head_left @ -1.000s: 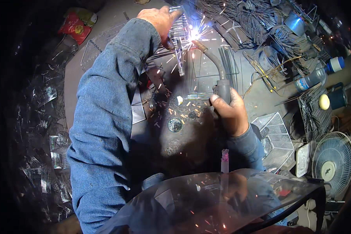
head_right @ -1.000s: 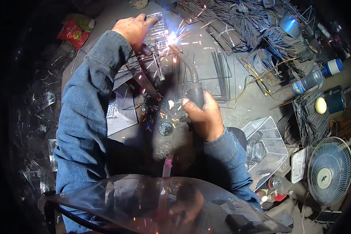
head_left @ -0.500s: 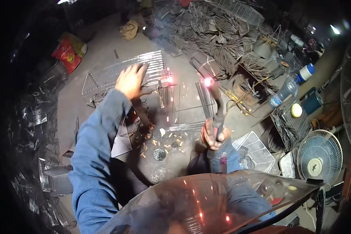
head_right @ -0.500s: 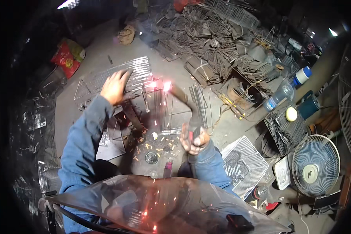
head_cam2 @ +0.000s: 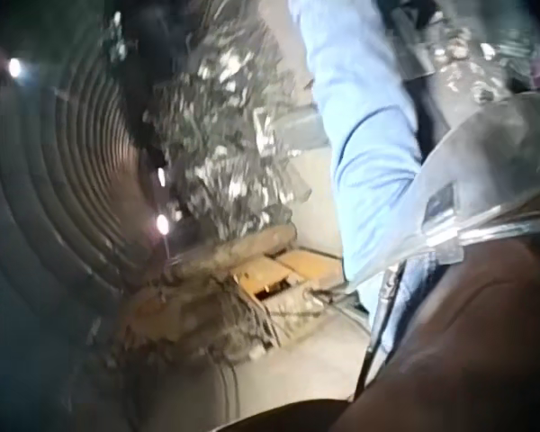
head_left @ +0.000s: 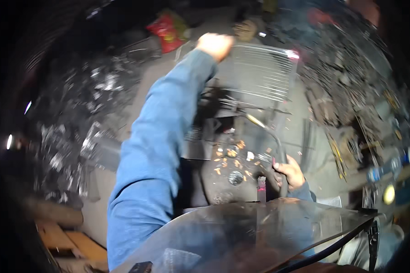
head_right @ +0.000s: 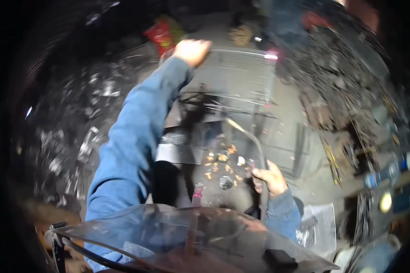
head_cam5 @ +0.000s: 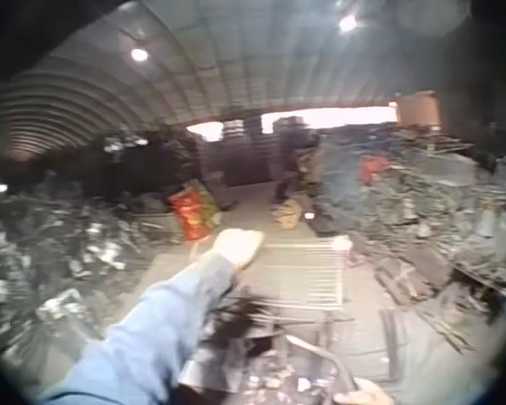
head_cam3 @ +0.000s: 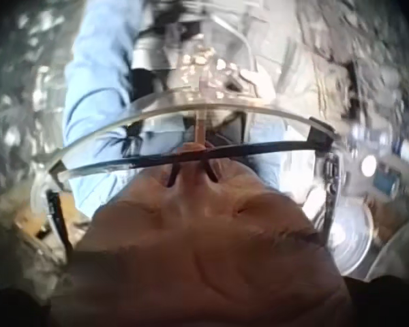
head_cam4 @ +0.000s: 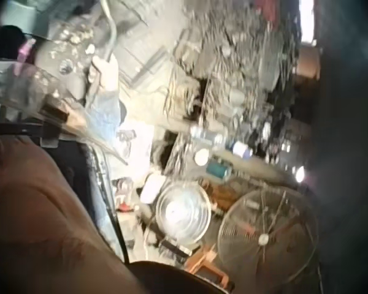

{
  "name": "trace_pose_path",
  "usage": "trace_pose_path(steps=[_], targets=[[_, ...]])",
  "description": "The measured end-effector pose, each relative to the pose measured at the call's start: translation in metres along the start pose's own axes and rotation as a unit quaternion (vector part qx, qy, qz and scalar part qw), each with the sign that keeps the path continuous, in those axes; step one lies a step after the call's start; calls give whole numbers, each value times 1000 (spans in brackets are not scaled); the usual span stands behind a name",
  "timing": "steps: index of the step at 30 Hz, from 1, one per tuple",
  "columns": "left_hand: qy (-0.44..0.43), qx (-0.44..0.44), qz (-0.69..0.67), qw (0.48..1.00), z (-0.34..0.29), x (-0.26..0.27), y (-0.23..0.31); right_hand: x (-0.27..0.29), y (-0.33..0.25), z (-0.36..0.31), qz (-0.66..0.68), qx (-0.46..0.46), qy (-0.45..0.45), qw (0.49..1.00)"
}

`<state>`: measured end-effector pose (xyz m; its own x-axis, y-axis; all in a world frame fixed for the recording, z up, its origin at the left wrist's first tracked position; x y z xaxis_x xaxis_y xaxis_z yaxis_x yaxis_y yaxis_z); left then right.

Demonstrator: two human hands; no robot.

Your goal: Welding metal wire components together to fabricate cages.

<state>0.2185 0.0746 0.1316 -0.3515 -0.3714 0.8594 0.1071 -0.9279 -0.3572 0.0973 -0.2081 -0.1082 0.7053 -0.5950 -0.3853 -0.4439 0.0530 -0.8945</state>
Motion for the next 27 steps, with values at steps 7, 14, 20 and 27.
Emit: trace_pose_path(steps=[7, 14, 20, 27], targets=[[94, 7, 30, 995, 10, 158, 25, -6, 4, 13, -67, 17, 54, 996], [84, -61, -155, 982, -83, 159, 76, 22, 22, 30, -124, 21, 80, 989], [-30, -42, -177, 983, -186, 78, 19, 31, 13, 17, -172, 37, 145, 974], [568, 344, 101, 741, -467, 351, -408, 20, 23, 31, -213, -23, 138, 967]])
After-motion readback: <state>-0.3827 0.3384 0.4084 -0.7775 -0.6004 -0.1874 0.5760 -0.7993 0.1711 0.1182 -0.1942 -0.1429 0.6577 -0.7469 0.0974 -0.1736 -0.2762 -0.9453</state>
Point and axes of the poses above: each hand's wrist, its own z-axis towards the middle knuckle, its own x-axis out of the back of the hand, y = z × x, the point moved 10 cm from there along z, towards the middle knuckle, and after that the axes turned 7 degrees about -z, right-handed, at the moved point
